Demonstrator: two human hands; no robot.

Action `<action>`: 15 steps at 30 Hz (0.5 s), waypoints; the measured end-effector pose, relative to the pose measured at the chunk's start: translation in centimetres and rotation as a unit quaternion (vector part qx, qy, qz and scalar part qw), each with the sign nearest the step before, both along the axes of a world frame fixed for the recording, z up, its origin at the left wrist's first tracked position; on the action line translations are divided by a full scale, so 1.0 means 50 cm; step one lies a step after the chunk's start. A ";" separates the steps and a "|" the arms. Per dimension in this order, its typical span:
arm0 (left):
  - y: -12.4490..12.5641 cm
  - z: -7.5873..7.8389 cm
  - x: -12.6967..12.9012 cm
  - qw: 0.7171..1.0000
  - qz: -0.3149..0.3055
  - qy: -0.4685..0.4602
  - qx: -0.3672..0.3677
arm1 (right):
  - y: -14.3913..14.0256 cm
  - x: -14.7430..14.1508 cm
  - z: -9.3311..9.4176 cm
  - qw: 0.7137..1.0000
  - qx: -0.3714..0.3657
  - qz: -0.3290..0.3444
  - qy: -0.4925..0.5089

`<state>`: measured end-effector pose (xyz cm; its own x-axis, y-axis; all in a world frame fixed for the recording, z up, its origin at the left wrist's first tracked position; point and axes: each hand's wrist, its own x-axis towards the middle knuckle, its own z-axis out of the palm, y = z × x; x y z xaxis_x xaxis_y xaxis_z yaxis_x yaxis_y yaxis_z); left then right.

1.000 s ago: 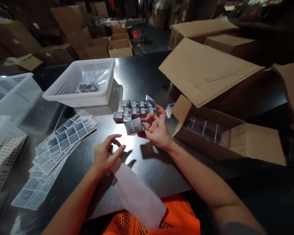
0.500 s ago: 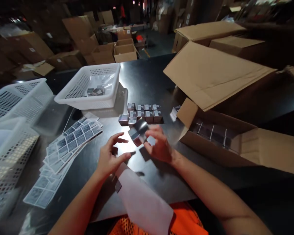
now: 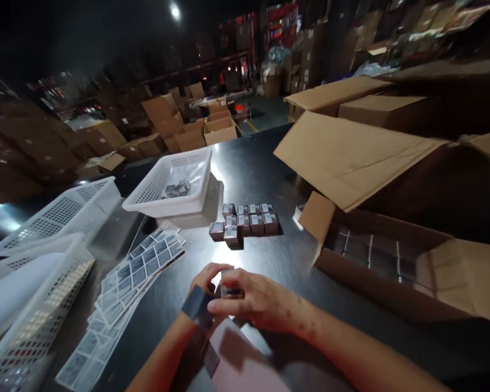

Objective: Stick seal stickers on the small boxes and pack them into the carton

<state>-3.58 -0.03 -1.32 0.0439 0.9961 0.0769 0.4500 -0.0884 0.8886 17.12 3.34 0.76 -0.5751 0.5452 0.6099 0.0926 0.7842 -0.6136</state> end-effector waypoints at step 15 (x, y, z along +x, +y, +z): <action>-0.010 -0.001 0.018 0.994 0.084 -0.062 0.005 | 0.019 0.034 0.043 0.976 -0.121 -0.068 0.170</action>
